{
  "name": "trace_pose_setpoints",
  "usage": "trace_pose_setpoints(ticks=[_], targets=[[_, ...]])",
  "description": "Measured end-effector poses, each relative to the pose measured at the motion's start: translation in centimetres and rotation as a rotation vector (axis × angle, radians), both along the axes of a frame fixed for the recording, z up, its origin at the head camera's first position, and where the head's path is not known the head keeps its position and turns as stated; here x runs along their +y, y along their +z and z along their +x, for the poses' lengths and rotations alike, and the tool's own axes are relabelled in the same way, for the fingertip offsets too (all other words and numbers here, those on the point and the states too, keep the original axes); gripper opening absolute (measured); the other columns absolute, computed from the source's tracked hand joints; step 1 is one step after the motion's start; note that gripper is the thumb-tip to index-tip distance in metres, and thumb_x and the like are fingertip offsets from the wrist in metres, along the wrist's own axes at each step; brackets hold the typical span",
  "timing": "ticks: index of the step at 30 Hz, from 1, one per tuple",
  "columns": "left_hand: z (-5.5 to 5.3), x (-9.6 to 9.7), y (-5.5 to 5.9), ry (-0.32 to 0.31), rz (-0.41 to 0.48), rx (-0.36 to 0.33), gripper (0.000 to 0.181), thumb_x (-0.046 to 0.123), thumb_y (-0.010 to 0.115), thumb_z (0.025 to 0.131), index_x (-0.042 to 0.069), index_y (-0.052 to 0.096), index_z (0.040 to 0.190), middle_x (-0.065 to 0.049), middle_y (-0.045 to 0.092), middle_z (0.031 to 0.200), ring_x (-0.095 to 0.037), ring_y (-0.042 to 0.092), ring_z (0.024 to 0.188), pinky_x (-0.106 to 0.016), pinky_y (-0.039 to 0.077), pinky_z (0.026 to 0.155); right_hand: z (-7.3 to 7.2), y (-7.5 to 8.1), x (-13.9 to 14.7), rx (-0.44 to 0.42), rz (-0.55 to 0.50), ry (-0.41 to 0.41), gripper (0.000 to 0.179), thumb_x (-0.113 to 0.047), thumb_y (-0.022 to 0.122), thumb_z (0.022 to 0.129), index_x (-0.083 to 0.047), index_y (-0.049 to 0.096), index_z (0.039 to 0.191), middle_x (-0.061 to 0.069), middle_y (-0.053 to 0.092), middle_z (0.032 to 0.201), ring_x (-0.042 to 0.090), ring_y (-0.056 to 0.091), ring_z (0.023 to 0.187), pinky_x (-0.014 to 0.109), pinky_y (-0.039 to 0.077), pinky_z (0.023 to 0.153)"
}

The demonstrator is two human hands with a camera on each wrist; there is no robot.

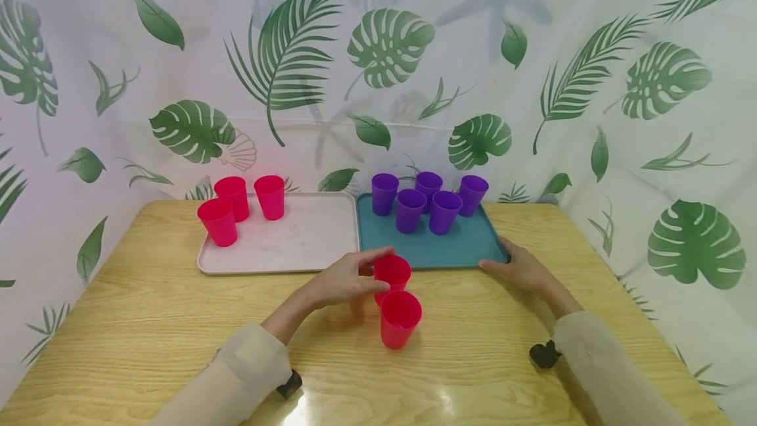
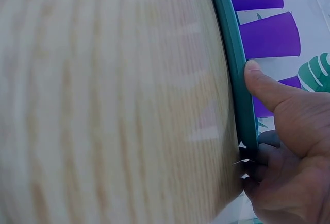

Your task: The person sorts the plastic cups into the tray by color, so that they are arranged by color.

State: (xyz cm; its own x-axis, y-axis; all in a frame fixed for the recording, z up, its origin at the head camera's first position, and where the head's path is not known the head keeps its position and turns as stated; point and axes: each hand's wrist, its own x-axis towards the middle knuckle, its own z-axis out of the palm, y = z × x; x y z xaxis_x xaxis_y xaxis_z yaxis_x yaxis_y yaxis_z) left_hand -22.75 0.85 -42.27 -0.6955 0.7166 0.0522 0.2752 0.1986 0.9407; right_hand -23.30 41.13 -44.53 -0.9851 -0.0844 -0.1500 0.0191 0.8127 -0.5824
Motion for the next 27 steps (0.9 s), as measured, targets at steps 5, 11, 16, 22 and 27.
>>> trace_pose_setpoints(ticks=[5, 11, 16, 22, 27], targets=[[0.0, 0.2, -0.2, 0.011, 0.014, -0.006, 0.069, 0.014, 0.070, 0.097, 0.003, 0.039, 0.158, -0.013, 0.058, 0.144, -0.031, 0.059, 0.127, -0.035, 0.054, 0.099, 0.0, 0.0, 0.0, -0.002, -0.001, -0.003, 0.097, -0.049, 0.061, 0.102, 0.011, 0.011, 0.160, 0.040, 0.017, 0.161, 0.057, 0.017, 0.148, 0.066, 0.019, 0.119], [-0.1, 0.5, -0.3, 0.043, 0.013, 0.013, 0.068, 0.016, 0.072, 0.095, 0.003, 0.044, 0.156, -0.011, 0.064, 0.134, -0.027, 0.062, 0.121, -0.033, 0.054, 0.097, 0.0, 0.1, 0.0, -0.004, 0.001, -0.006, 0.097, -0.050, 0.061, 0.102, 0.010, 0.011, 0.160, 0.039, 0.017, 0.162, 0.056, 0.017, 0.148, 0.066, 0.018, 0.119], [-0.3, 0.5, 0.2, 0.075, 0.026, 0.043, 0.066, 0.018, 0.072, 0.095, 0.005, 0.047, 0.155, -0.009, 0.066, 0.130, -0.025, 0.062, 0.117, -0.032, 0.055, 0.095, 0.1, 0.1, -0.1, -0.008, 0.007, -0.007, 0.097, -0.050, 0.061, 0.102, 0.010, 0.011, 0.161, 0.039, 0.017, 0.162, 0.057, 0.017, 0.148, 0.066, 0.018, 0.119], [-0.5, -0.2, 1.7, 0.121, 0.084, 0.050, 0.066, 0.017, 0.074, 0.096, 0.005, 0.047, 0.155, -0.012, 0.064, 0.136, -0.024, 0.064, 0.117, -0.032, 0.055, 0.097, 0.1, 0.2, -0.3, -0.004, -0.001, -0.005, 0.096, -0.048, 0.061, 0.103, 0.010, 0.011, 0.160, 0.039, 0.017, 0.162, 0.057, 0.017, 0.148, 0.066, 0.018, 0.119], [-0.9, -1.4, 2.9, 0.183, 0.131, 0.038, 0.067, 0.014, 0.075, 0.094, 0.004, 0.048, 0.154, -0.014, 0.066, 0.131, -0.025, 0.065, 0.110, -0.028, 0.057, 0.085, 0.2, 0.1, -0.2, 0.005, -0.007, -0.001, 0.097, -0.048, 0.061, 0.102, 0.011, 0.012, 0.160, 0.039, 0.017, 0.161, 0.056, 0.017, 0.148, 0.066, 0.018, 0.119]])
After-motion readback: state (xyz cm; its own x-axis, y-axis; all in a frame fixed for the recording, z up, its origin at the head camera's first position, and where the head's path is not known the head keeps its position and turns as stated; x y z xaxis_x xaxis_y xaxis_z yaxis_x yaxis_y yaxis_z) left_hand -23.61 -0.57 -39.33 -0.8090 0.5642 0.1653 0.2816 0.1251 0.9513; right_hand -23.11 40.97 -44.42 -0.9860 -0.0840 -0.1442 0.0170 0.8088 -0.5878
